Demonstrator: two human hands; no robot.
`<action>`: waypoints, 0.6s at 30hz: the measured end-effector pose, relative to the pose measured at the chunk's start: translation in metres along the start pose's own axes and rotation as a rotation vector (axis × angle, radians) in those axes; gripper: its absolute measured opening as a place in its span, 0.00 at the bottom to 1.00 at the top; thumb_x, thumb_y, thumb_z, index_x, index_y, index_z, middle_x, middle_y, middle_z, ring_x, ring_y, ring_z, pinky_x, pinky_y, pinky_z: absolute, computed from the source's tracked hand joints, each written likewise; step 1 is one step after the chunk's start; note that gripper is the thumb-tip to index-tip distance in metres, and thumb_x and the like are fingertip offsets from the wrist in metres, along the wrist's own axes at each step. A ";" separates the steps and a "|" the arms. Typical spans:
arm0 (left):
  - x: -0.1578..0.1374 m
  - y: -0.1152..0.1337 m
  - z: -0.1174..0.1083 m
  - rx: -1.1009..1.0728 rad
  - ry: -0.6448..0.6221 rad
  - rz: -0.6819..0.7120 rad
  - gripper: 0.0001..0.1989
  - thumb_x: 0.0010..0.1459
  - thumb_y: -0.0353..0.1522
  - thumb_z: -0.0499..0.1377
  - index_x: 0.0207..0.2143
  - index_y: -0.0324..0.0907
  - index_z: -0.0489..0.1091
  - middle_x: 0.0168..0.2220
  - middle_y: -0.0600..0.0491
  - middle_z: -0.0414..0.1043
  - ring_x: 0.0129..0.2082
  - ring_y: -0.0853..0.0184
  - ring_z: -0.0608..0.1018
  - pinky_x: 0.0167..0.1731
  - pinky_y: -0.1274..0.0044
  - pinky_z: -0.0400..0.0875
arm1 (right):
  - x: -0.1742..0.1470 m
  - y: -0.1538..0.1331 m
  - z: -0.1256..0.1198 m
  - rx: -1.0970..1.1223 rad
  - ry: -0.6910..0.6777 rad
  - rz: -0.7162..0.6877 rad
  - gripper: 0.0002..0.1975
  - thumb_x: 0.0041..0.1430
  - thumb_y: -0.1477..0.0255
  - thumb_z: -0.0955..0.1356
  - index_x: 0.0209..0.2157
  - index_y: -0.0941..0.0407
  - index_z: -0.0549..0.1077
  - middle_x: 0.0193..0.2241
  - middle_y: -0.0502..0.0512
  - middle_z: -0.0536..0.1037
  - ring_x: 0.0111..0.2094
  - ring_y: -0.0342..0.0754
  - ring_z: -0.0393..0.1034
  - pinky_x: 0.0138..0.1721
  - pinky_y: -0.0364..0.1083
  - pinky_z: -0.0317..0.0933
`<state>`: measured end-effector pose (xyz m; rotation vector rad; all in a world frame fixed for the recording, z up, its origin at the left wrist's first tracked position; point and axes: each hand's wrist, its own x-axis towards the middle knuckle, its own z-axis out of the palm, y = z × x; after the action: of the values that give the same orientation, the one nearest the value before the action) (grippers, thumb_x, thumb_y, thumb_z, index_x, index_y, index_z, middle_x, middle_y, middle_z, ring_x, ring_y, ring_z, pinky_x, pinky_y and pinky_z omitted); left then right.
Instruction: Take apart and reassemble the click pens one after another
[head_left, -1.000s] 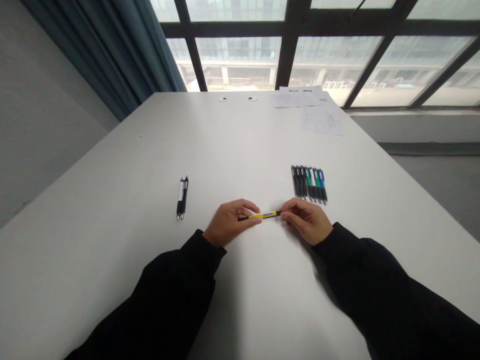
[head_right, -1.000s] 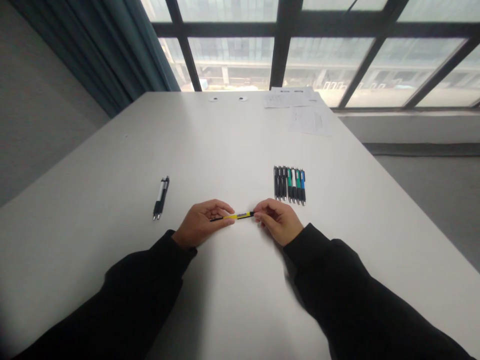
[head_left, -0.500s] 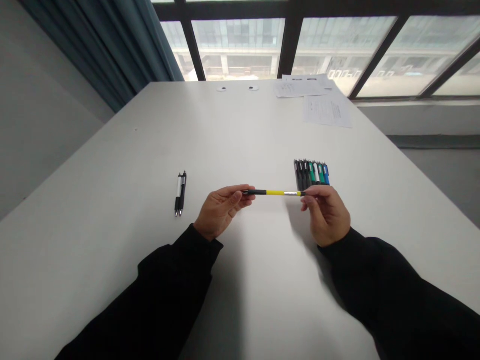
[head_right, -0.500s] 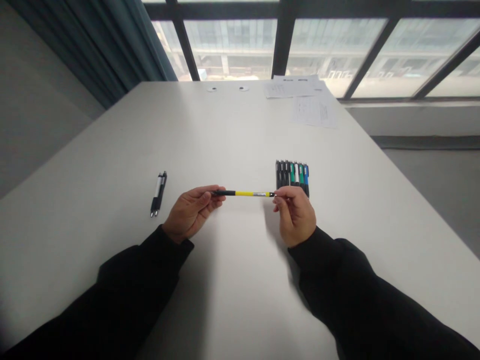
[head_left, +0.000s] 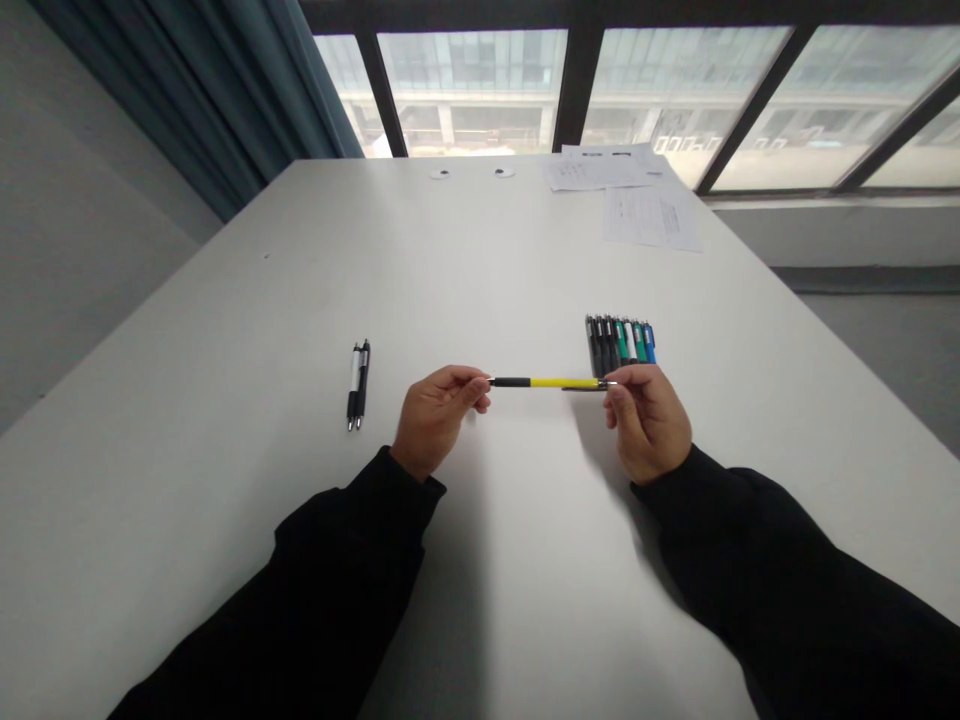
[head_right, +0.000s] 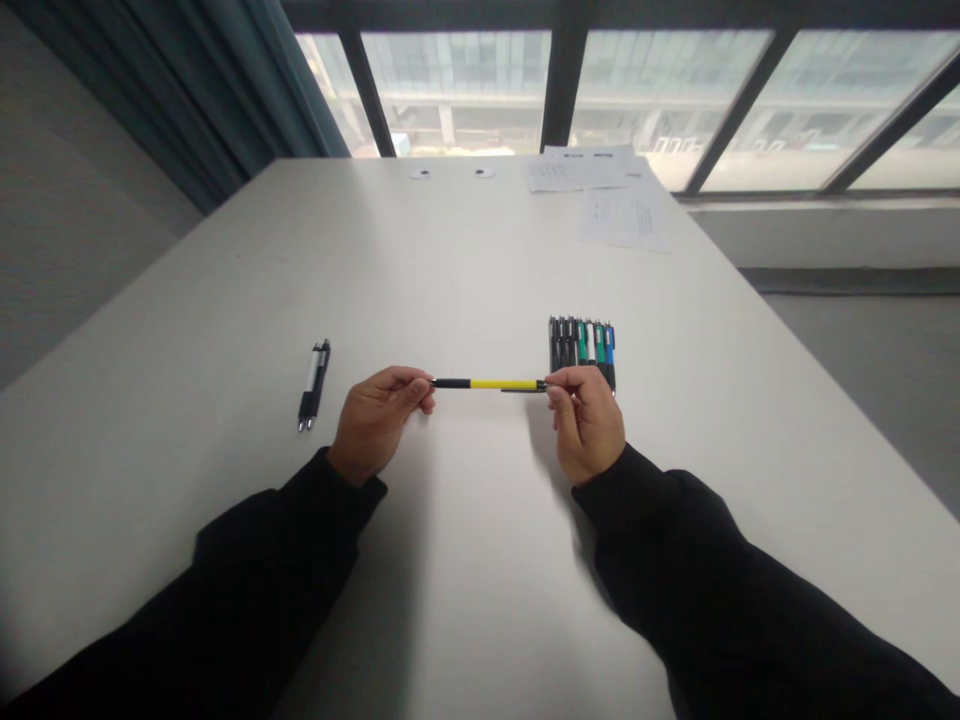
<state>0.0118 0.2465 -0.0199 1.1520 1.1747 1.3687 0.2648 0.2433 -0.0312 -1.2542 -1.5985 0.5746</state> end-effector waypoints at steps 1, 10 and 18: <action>0.000 0.001 0.000 0.022 0.010 0.010 0.12 0.54 0.40 0.68 0.34 0.39 0.77 0.25 0.54 0.75 0.24 0.71 0.75 0.27 0.78 0.71 | 0.000 -0.001 0.000 0.011 -0.001 0.004 0.09 0.70 0.63 0.61 0.42 0.54 0.66 0.28 0.49 0.69 0.21 0.41 0.63 0.22 0.42 0.61; -0.001 0.003 0.000 0.145 -0.003 0.021 0.16 0.58 0.43 0.64 0.30 0.38 0.75 0.24 0.54 0.73 0.22 0.73 0.72 0.23 0.80 0.68 | 0.002 -0.002 -0.002 -0.038 0.002 -0.005 0.11 0.68 0.63 0.63 0.37 0.55 0.69 0.26 0.49 0.70 0.21 0.42 0.63 0.22 0.42 0.58; -0.002 0.002 0.000 0.176 -0.045 -0.004 0.22 0.60 0.48 0.61 0.27 0.37 0.72 0.22 0.55 0.70 0.18 0.76 0.68 0.18 0.82 0.63 | 0.004 0.001 -0.005 -0.116 -0.024 -0.077 0.15 0.69 0.62 0.62 0.30 0.54 0.68 0.22 0.49 0.70 0.20 0.43 0.62 0.23 0.43 0.56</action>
<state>0.0121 0.2440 -0.0184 1.2965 1.2841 1.2496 0.2698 0.2465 -0.0288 -1.2685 -1.7125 0.4554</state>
